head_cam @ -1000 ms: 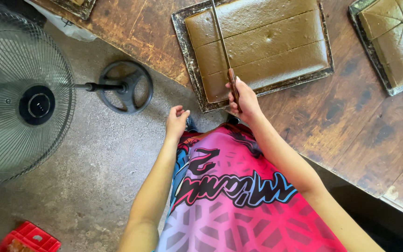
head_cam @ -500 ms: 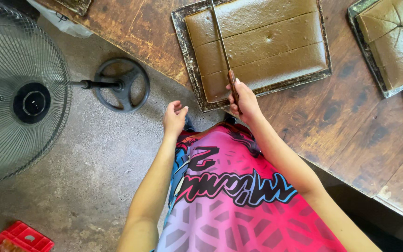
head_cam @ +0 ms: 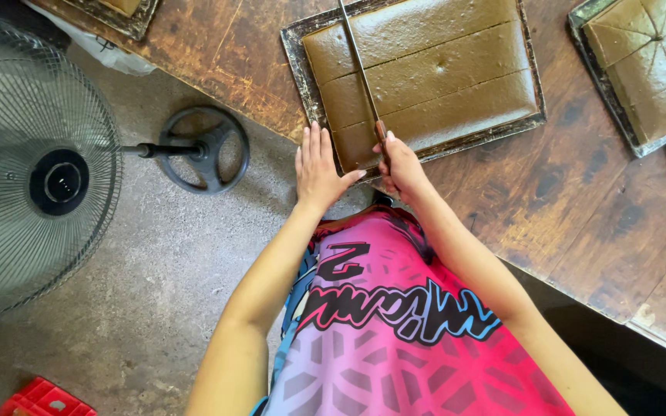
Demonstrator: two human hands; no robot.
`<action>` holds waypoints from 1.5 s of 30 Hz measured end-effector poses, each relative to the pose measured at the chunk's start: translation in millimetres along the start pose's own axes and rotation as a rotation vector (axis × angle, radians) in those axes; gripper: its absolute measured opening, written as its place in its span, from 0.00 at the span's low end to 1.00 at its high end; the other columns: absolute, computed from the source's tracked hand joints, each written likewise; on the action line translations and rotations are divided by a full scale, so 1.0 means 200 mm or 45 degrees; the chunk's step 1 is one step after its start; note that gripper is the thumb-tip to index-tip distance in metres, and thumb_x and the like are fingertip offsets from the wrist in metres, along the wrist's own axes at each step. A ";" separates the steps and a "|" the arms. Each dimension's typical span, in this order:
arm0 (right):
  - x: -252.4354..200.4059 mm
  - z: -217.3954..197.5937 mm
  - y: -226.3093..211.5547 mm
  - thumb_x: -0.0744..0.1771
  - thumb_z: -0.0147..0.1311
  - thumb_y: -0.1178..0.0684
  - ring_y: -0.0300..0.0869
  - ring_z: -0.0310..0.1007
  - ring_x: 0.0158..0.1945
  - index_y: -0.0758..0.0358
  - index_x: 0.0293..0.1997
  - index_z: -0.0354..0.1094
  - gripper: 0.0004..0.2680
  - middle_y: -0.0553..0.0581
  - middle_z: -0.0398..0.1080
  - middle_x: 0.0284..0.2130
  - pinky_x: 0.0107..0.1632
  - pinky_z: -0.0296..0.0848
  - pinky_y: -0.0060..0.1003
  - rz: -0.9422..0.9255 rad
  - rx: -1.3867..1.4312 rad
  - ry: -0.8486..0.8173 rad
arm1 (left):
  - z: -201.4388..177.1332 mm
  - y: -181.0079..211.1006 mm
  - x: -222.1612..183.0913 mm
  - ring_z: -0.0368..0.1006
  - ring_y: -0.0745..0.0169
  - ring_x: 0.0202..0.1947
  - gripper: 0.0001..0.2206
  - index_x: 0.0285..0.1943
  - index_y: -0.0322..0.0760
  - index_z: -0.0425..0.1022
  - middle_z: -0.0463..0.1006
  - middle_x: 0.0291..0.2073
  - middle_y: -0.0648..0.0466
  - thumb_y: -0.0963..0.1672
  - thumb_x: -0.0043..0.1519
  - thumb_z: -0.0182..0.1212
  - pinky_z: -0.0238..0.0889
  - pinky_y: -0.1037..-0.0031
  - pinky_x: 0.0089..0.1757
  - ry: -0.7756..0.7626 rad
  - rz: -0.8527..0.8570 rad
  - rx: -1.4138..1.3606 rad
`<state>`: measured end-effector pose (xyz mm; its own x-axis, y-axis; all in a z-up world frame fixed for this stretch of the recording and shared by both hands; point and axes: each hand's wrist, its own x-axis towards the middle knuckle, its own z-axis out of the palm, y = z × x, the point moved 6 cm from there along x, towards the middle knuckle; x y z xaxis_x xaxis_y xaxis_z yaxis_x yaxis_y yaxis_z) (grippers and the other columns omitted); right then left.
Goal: The person slices rectangular slabs of dark brown food on metal trays using a long knife, creating square and then triangular portions.
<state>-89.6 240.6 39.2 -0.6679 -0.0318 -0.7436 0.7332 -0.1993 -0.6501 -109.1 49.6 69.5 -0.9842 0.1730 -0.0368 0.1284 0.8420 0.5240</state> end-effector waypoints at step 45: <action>-0.12 -0.04 0.19 0.72 0.36 0.35 0.35 0.50 0.12 0.57 0.41 0.64 0.17 0.48 0.56 0.13 0.15 0.49 0.32 -0.042 -0.095 0.110 | 0.01 0.04 0.08 0.45 0.36 0.75 0.57 0.70 0.15 0.55 0.53 0.72 0.30 0.65 0.47 0.67 0.38 0.51 0.68 -0.234 0.032 0.272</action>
<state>-44.2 241.2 31.2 -0.6809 0.0585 -0.7301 0.7205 -0.1252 -0.6820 -123.0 60.7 71.0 -0.9443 0.2689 -0.1899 0.1948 0.9215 0.3361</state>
